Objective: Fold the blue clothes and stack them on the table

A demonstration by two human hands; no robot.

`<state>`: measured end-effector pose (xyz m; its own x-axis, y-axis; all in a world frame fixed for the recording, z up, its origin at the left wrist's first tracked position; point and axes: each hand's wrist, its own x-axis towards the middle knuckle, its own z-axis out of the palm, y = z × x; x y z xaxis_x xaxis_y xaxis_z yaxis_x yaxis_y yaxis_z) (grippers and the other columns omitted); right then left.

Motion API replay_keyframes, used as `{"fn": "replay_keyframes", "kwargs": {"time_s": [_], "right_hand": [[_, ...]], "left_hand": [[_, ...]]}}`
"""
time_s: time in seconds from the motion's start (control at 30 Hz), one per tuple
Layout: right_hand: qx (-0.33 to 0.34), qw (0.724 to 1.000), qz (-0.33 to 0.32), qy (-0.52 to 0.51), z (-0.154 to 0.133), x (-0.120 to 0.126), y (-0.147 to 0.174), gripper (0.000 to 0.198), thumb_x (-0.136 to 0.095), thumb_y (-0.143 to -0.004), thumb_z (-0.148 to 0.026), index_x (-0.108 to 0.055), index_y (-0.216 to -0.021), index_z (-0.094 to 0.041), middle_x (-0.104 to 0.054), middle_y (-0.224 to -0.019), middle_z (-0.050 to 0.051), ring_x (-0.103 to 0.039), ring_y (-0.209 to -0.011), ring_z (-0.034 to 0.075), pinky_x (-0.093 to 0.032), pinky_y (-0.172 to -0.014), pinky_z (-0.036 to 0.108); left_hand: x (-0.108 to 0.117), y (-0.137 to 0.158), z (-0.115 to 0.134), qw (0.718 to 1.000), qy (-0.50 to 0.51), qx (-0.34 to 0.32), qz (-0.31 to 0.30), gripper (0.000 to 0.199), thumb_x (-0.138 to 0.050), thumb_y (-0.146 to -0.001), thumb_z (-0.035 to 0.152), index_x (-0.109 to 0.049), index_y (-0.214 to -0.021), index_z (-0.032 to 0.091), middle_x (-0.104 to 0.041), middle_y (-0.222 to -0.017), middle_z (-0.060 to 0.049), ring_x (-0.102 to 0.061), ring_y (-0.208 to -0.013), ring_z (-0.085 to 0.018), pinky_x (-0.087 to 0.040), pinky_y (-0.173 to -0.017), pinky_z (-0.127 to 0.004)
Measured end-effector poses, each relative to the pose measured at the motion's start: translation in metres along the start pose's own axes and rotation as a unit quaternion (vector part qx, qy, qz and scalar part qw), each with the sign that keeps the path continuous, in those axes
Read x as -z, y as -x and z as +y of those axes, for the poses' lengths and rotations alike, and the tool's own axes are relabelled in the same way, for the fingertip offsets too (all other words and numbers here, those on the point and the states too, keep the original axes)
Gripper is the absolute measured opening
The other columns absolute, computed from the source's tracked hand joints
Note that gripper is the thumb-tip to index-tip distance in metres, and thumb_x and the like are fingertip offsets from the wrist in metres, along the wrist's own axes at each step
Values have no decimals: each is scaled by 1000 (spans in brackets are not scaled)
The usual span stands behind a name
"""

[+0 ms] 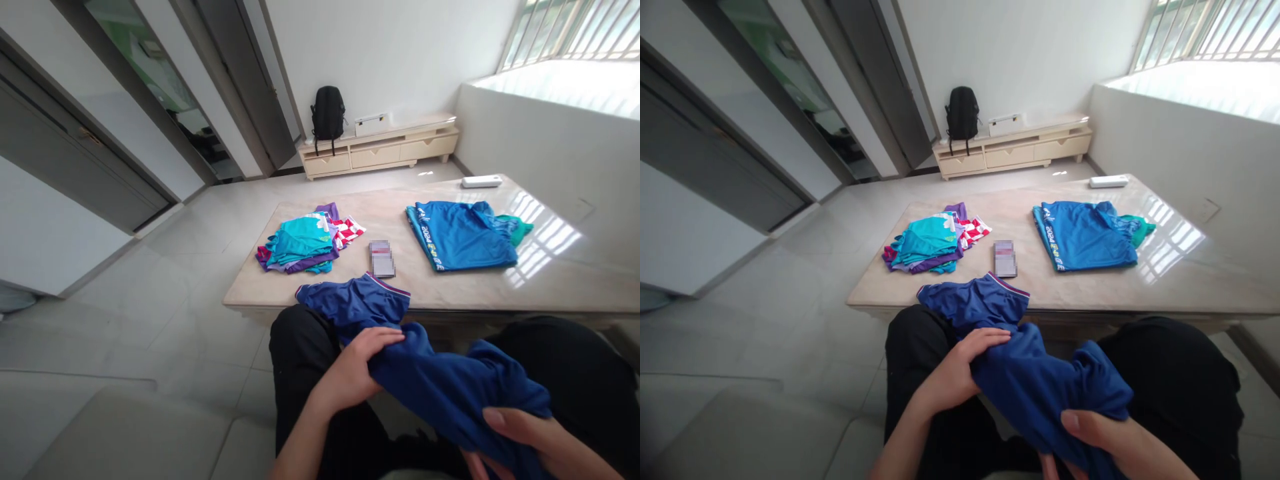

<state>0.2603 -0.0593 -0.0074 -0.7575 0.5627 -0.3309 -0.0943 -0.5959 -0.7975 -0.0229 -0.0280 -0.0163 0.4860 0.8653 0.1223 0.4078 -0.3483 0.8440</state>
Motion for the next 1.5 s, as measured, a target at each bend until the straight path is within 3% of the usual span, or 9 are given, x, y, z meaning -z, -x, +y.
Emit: {"fn": "replay_keyframes", "kwargs": {"time_s": [0.1,0.43,0.57,0.7,0.83,0.93,1.03,1.23,1.5], "right_hand": [[2,998,12,59,-4,2,7,59,-61,-90,-64,-81,-80,-10,-75,-72,15,-51,-49,11,-36,-51,24],[7,988,134,77,55,12,-27,70,-56,-87,-73,-80,-73,-9,-61,-52,7,-48,-46,11,-42,-52,25],[-96,937,202,269,81,19,-41,66,-47,-93,-70,-82,-82,-15,-68,-62,7,-62,-57,18,-50,-61,27],[-41,771,238,589,89,29,-51,36,-60,-90,-46,-80,-96,-16,-76,-94,15,-73,-83,31,-57,-78,39],[132,778,277,548,55,26,-44,38,-56,-98,-44,-66,-130,-26,-61,-139,11,-70,-112,26,-59,-90,35],[317,749,269,516,4,9,-29,82,-71,-90,-41,-33,-160,-26,-40,-160,14,-44,-145,32,-45,-116,42],[352,742,175,543,-42,-3,-17,60,-68,-92,-31,-51,-150,-25,-63,-132,13,-65,-119,26,-55,-100,34],[414,667,129,606,-68,-2,3,32,-61,-97,-18,-69,-128,-24,-70,-102,8,-69,-89,18,-54,-76,26],[485,680,17,550,-51,-24,9,16,-70,-95,-18,-76,-108,-26,-74,-91,2,-70,-88,14,-56,-99,32]], "left_hand": [[40,-15,-33,985,-123,74,-99,73,-87,-79,33,-58,-145,37,-54,-155,-4,-52,-142,-28,-42,-119,-37],[71,-74,-128,859,-405,313,33,49,-70,-95,35,-57,-139,17,-54,-148,-15,-54,-134,-34,-46,-110,-59],[71,-76,-116,854,-431,285,59,27,-67,-97,32,-67,-119,15,-67,-125,-10,-63,-118,-28,-51,-103,-52],[55,-63,-73,866,-447,191,115,15,-68,-93,21,-69,-107,15,-73,-107,-12,-64,-111,-29,-48,-99,-48],[11,-32,-1,879,-449,15,159,14,-63,-96,22,-68,-108,22,-72,-94,-5,-64,-100,-24,-48,-98,-42],[-15,-10,57,856,-351,-299,231,19,-51,-97,11,-67,-106,17,-69,-80,-2,-66,-93,-19,-51,-103,-38],[-22,2,96,859,-262,-377,228,20,-51,-97,10,-67,-109,12,-68,-77,-4,-67,-83,-17,-58,-95,-33],[-21,4,88,971,83,-193,116,37,-74,-92,38,-67,-126,24,-71,-110,-9,-72,-93,-18,-61,-84,-28],[-34,-6,51,941,320,-29,-104,63,-79,-84,53,-67,-134,16,-68,-130,-14,-62,-127,-33,-46,-114,-46]]}}
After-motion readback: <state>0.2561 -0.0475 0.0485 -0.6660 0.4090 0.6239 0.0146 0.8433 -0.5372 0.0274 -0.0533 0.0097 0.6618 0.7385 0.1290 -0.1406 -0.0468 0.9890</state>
